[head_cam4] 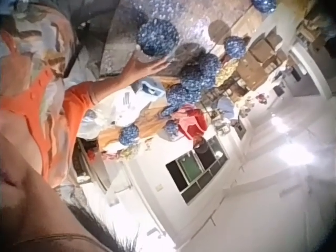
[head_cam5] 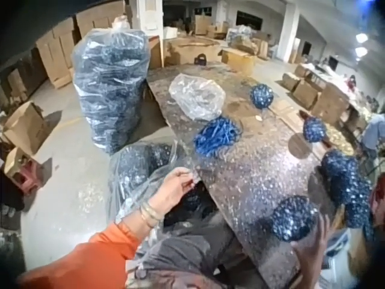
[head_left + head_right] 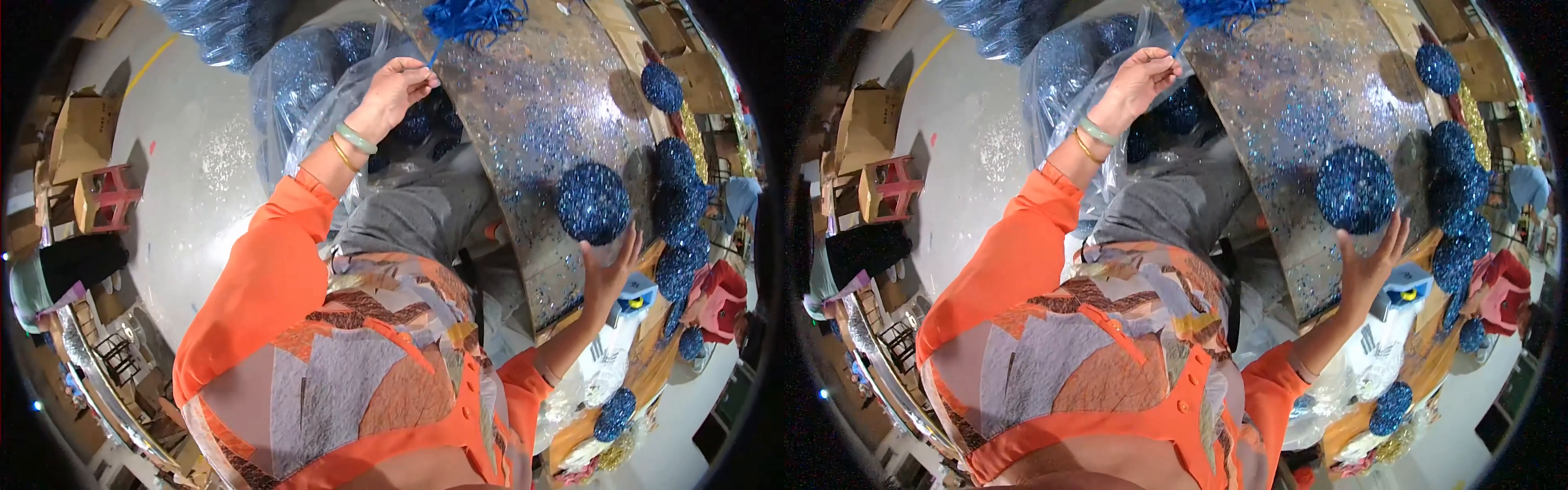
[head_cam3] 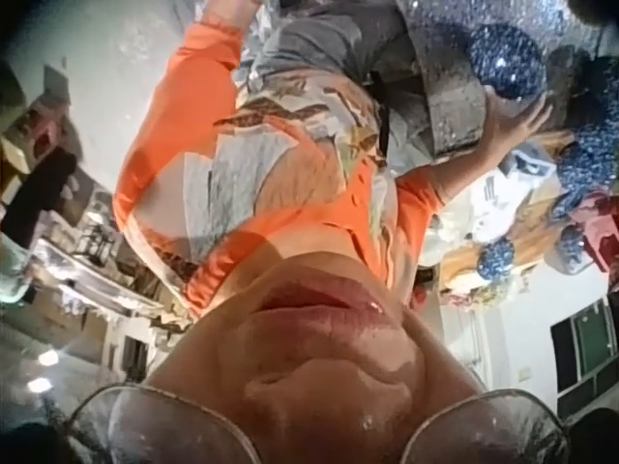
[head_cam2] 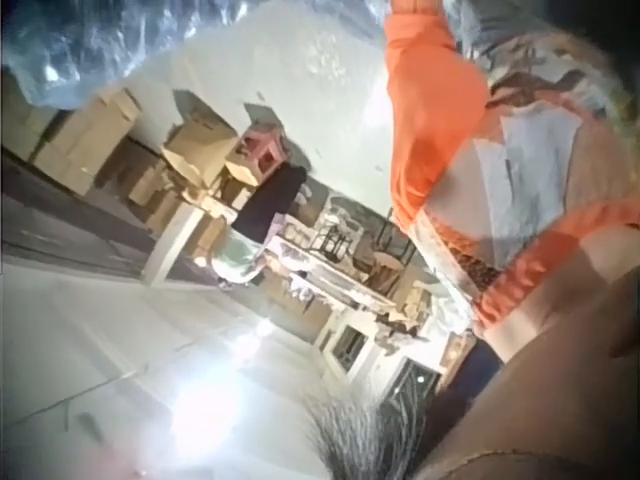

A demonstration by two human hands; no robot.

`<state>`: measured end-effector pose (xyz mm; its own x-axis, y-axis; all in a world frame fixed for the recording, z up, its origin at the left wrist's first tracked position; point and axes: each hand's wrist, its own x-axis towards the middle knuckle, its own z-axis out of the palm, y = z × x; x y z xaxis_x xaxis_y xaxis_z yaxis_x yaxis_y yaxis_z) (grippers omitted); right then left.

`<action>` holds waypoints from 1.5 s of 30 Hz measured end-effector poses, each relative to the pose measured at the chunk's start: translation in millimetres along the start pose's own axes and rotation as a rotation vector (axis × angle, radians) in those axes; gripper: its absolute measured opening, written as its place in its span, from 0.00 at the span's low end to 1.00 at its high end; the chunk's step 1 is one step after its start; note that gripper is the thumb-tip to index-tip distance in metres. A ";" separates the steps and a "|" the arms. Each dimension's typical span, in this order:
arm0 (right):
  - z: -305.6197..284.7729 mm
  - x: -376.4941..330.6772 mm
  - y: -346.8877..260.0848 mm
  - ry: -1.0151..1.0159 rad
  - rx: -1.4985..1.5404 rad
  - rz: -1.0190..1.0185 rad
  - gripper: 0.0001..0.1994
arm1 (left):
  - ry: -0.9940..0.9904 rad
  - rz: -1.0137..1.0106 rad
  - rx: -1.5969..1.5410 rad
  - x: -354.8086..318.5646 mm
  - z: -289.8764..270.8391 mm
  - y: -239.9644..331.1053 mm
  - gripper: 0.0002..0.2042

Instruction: Packing blue decorative glitter balls into plastic bags and sealing them.

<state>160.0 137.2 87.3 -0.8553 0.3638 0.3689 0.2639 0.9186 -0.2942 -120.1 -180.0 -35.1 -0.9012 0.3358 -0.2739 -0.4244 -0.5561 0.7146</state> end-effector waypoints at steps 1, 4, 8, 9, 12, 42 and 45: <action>-4.1 -3.5 -2.0 0.016 -0.082 -0.006 0.42 | -0.043 -0.026 -0.014 -12.4 7.5 -5.0 0.05; -11.8 -11.5 -22.8 0.210 -0.009 -0.059 0.26 | -0.061 -0.103 -0.008 -46.5 34.8 -19.1 0.07; -4.4 -14.9 -83.7 0.293 0.174 -0.226 0.11 | -0.151 -0.151 0.060 -87.8 66.6 -31.9 0.08; -0.1 -13.0 -95.6 0.273 0.254 -0.286 0.10 | -0.188 -0.144 0.108 -96.9 76.5 -34.4 0.08; 27.0 -10.3 -112.7 0.139 0.299 -0.328 0.10 | -0.263 -0.181 0.125 -120.1 95.7 -40.5 0.08; 37.7 -45.7 -67.8 0.035 0.415 -0.499 0.11 | -0.470 -0.790 -0.017 -142.9 114.4 -89.6 0.10; 27.5 -43.0 -61.6 0.186 0.436 -0.368 0.08 | -0.464 -0.701 0.035 -145.6 123.3 -80.9 0.10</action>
<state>168.2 60.7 65.3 -0.7528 0.0908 0.6519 -0.2759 0.8557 -0.4379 56.3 -90.2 26.3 -0.2989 0.8777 -0.3747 -0.8627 -0.0806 0.4993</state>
